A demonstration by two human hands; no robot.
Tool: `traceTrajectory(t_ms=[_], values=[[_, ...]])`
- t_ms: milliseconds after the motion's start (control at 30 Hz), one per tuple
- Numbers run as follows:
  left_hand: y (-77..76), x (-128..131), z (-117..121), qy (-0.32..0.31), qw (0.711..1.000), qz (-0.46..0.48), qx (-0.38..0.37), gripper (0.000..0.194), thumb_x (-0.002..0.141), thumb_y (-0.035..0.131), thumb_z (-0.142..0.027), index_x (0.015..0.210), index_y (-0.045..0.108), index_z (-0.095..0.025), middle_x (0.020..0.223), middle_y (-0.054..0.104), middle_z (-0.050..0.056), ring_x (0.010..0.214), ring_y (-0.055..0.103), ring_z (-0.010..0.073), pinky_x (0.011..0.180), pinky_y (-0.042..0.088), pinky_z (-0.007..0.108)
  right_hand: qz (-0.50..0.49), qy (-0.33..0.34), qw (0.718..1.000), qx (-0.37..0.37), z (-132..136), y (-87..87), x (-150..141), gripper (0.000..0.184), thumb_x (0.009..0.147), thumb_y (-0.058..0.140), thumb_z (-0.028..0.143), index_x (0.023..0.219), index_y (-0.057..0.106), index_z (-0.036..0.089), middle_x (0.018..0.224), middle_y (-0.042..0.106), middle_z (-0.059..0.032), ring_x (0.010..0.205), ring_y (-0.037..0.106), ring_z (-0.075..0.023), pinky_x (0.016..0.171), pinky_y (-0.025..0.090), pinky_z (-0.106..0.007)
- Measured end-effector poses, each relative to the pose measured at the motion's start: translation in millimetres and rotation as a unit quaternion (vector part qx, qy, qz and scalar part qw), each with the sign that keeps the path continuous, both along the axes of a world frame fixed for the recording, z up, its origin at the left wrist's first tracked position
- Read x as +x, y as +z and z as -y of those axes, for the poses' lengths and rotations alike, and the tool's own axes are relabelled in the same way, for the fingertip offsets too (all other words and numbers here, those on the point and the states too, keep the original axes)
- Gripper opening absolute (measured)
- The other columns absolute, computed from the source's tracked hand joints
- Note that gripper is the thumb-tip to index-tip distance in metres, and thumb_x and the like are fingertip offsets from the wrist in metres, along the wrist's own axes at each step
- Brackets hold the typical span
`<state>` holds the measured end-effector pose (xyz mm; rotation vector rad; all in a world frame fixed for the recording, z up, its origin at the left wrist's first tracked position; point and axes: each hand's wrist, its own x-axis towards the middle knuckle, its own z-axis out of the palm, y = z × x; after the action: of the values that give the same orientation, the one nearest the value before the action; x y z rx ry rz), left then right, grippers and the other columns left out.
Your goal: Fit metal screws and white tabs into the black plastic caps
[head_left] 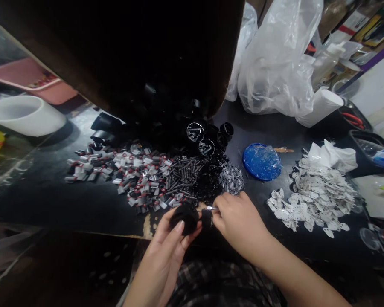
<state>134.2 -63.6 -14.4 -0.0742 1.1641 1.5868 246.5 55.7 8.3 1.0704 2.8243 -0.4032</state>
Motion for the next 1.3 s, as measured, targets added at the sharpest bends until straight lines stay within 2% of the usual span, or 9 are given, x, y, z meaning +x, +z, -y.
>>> traceTrajectory(t_ms=[200, 367, 467, 600, 733, 833, 1067, 1200, 1300], values=[[-1.3, -1, 1, 0.011, 1.000, -0.010, 0.013, 0.017, 0.088, 0.062, -0.026, 0.104, 0.065, -0.026, 0.105, 0.074, 0.002, 0.101, 0.066, 0.0181, 0.093, 0.053, 0.030, -0.028, -0.007, 0.999, -0.043, 1, -0.4, 7, 0.012, 0.088, 0.053, 0.014, 0.086, 0.064, 0.019, 0.086, 0.069, -0.0015, 0.078, 0.061, -0.0188, 0.074, 0.034, -0.033], [-5.1, -1, 2, 0.016, 1.000, 0.003, -0.001, 0.019, 0.086, 0.064, -0.027, 0.105, 0.065, -0.025, 0.105, 0.074, 0.004, 0.100, 0.067, 0.0205, 0.092, 0.054, 0.033, -0.048, 0.009, 0.998, 0.030, 4, -7.1, -1, 0.009, 0.087, 0.056, 0.018, 0.081, 0.063, 0.017, 0.079, 0.068, -0.0058, 0.072, 0.060, -0.0222, 0.071, 0.032, -0.036], [-5.8, -2, 4, 0.011, 1.000, 0.000, 0.007, 0.020, 0.087, 0.062, -0.028, 0.107, 0.065, -0.025, 0.107, 0.073, 0.005, 0.104, 0.066, 0.0217, 0.094, 0.053, 0.036, -0.057, 0.025, 0.998, 0.033, 4, -8.9, -4, 0.007, 0.083, 0.058, 0.015, 0.077, 0.062, 0.016, 0.076, 0.068, -0.0055, 0.070, 0.060, -0.0214, 0.070, 0.032, -0.036], [-4.8, 0, 1, -0.011, 0.999, 0.017, 0.026, 0.024, 0.088, 0.061, -0.029, 0.111, 0.065, -0.024, 0.113, 0.071, 0.005, 0.114, 0.061, 0.0241, 0.100, 0.048, 0.038, -0.131, 0.022, 0.991, -0.002, 5, -6.5, 5, 0.007, 0.082, 0.061, 0.017, 0.076, 0.060, 0.017, 0.074, 0.066, -0.0005, 0.067, 0.056, -0.0158, 0.071, 0.033, -0.032], [-3.4, 7, -9, -0.015, 0.999, 0.022, 0.037, 0.022, 0.087, 0.063, -0.029, 0.108, 0.066, -0.024, 0.109, 0.072, 0.005, 0.108, 0.064, 0.0241, 0.098, 0.050, 0.040, -0.245, -0.006, 0.968, -0.047, 7, -1.4, 17, 0.005, 0.085, 0.060, 0.014, 0.084, 0.064, 0.017, 0.078, 0.066, -0.0001, 0.068, 0.054, -0.0141, 0.073, 0.033, -0.031], [-1.8, 12, -16, -0.014, 0.998, 0.028, 0.051, 0.020, 0.088, 0.062, -0.029, 0.106, 0.067, -0.023, 0.108, 0.073, 0.006, 0.104, 0.066, 0.0229, 0.097, 0.051, 0.039, -0.276, -0.032, 0.958, -0.076, 6, 2.4, 22, 0.008, 0.089, 0.058, 0.016, 0.089, 0.065, 0.019, 0.081, 0.065, -0.0005, 0.071, 0.054, -0.0144, 0.073, 0.032, -0.031], [-0.2, 14, -17, -0.037, 0.997, 0.037, 0.056, 0.023, 0.087, 0.064, -0.030, 0.109, 0.068, -0.026, 0.109, 0.074, 0.005, 0.106, 0.066, 0.0225, 0.098, 0.050, 0.036, -0.329, -0.075, 0.933, -0.124, 5, 8.7, 25, 0.008, 0.086, 0.061, 0.017, 0.079, 0.061, 0.019, 0.076, 0.062, 0.0005, 0.073, 0.053, -0.0145, 0.072, 0.035, -0.029], [-3.1, 18, -13, -0.040, 0.998, 0.048, -0.007, 0.036, 0.073, 0.078, -0.029, 0.108, 0.069, -0.031, 0.102, 0.075, 0.000, 0.104, 0.067, 0.0213, 0.095, 0.051, 0.033, -0.326, -0.043, 0.942, -0.071, 7, 6.3, 24, 0.008, 0.086, 0.059, 0.013, 0.081, 0.063, 0.017, 0.075, 0.063, -0.0005, 0.069, 0.053, -0.0142, 0.072, 0.034, -0.031], [-8.5, 22, -11, -0.056, 0.998, 0.020, -0.011, 0.041, 0.072, 0.079, -0.030, 0.111, 0.068, -0.032, 0.105, 0.074, 0.000, 0.108, 0.065, 0.0230, 0.095, 0.051, 0.034, -0.309, -0.026, 0.950, -0.029, 9, 4.7, 23, 0.011, 0.085, 0.056, 0.011, 0.082, 0.064, 0.016, 0.074, 0.063, -0.0013, 0.068, 0.054, -0.0145, 0.072, 0.033, -0.032]])
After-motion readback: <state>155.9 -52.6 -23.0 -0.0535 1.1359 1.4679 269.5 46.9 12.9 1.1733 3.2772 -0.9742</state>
